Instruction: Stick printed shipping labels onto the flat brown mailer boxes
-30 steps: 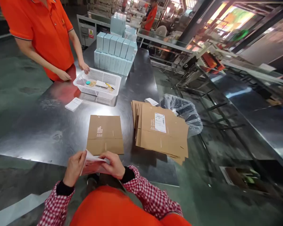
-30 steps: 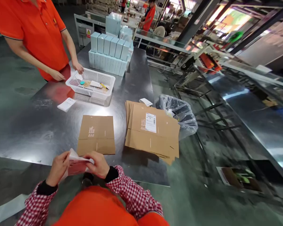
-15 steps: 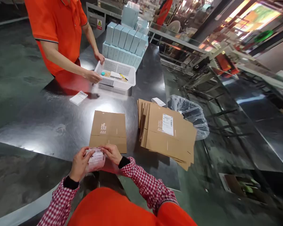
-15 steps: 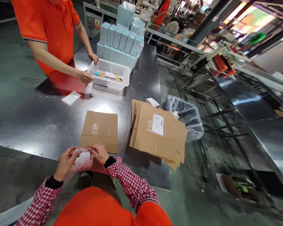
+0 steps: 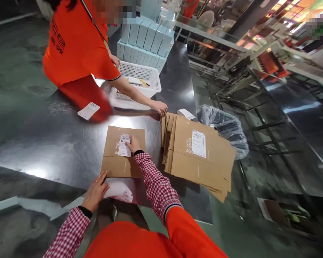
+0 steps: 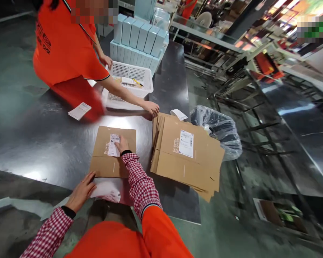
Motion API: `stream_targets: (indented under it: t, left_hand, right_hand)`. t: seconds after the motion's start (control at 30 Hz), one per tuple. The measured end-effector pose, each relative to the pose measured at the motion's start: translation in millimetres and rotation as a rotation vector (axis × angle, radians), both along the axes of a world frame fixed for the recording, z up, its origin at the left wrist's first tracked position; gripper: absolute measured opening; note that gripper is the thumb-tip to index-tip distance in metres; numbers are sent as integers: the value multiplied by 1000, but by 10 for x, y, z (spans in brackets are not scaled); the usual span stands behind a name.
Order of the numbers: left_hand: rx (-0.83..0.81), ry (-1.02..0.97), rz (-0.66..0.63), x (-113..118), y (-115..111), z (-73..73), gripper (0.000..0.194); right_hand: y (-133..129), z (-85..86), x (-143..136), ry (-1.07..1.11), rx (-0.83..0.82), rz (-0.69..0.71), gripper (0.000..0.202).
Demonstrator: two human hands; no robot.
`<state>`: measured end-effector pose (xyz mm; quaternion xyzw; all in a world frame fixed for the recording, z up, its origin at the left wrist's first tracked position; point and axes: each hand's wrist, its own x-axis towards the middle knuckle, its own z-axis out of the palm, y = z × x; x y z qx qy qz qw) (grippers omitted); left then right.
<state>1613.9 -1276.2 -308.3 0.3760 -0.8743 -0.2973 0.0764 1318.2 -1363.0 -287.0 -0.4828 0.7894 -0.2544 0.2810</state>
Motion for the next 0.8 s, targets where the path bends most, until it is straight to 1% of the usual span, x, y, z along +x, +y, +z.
stream_targets:
  t: [0.07, 0.13, 0.17, 0.23, 0.27, 0.3, 0.33, 0.4, 0.43, 0.47, 0.5, 0.57, 0.6, 0.63, 0.67, 0.7, 0.77, 0.8]
  left_hand:
    - [-12, -4, -4, -75, 11, -99, 33]
    - [-19, -7, 10, -100, 31, -165, 31]
    - [-21, -7, 15, -99, 41, -183, 31]
    - [-20, -1, 20, -85, 55, -196, 31]
    - [-17, 3, 20, -76, 59, -195, 31]
    - [-14, 6, 21, -70, 60, -191, 31]
    - [-10, 11, 24, -65, 59, -187, 31]
    - [-1, 20, 35, -61, 52, -183, 31]
    - [4, 26, 41, -62, 47, -184, 31]
    - [10, 31, 49, -66, 41, -186, 32]
    - [16, 38, 58, -71, 33, -188, 32]
    - [27, 50, 98, -82, 12, -191, 33]
    - [30, 57, 131, -82, -4, -189, 34]
    - [32, 64, 169, -75, -25, -187, 36]
    - [32, 72, 210, -55, -51, -182, 37]
    - [32, 81, 250, -20, -82, -178, 39]
    - [34, 102, 312, 101, -154, -169, 41]
    - [37, 112, 333, 185, -191, -163, 42]
  right_hand:
    - [-16, -12, 10, 8, 27, 24, 49]
    - [-4, 10, -10, 56, 74, 43, 62]
    - [9, 28, -19, 105, 101, 30, 71]
    - [38, 55, -1, 246, 147, -46, 89]
    - [52, 56, 33, 313, 158, -75, 93]
    - [65, 45, 79, 361, 154, -73, 91]
    - [75, 23, 130, 386, 140, -23, 86]
    - [96, -42, 194, 379, 121, 150, 70]
    - [113, -77, 186, 363, 130, 190, 63]
    - [138, -108, 144, 343, 155, 157, 59]
    - [175, -131, 73, 311, 179, 40, 58]
    - [294, -150, -103, 219, 204, -303, 62]
    - [374, -146, -176, 170, 197, -447, 64]
    - [463, -135, -217, 126, 181, -537, 64]
    - [557, -116, -217, 95, 164, -580, 63]
    - [649, -91, -172, 75, 152, -585, 59]
    - [813, -18, 27, 32, 129, -562, 52]
    - [881, 35, 157, -34, 92, -538, 51]
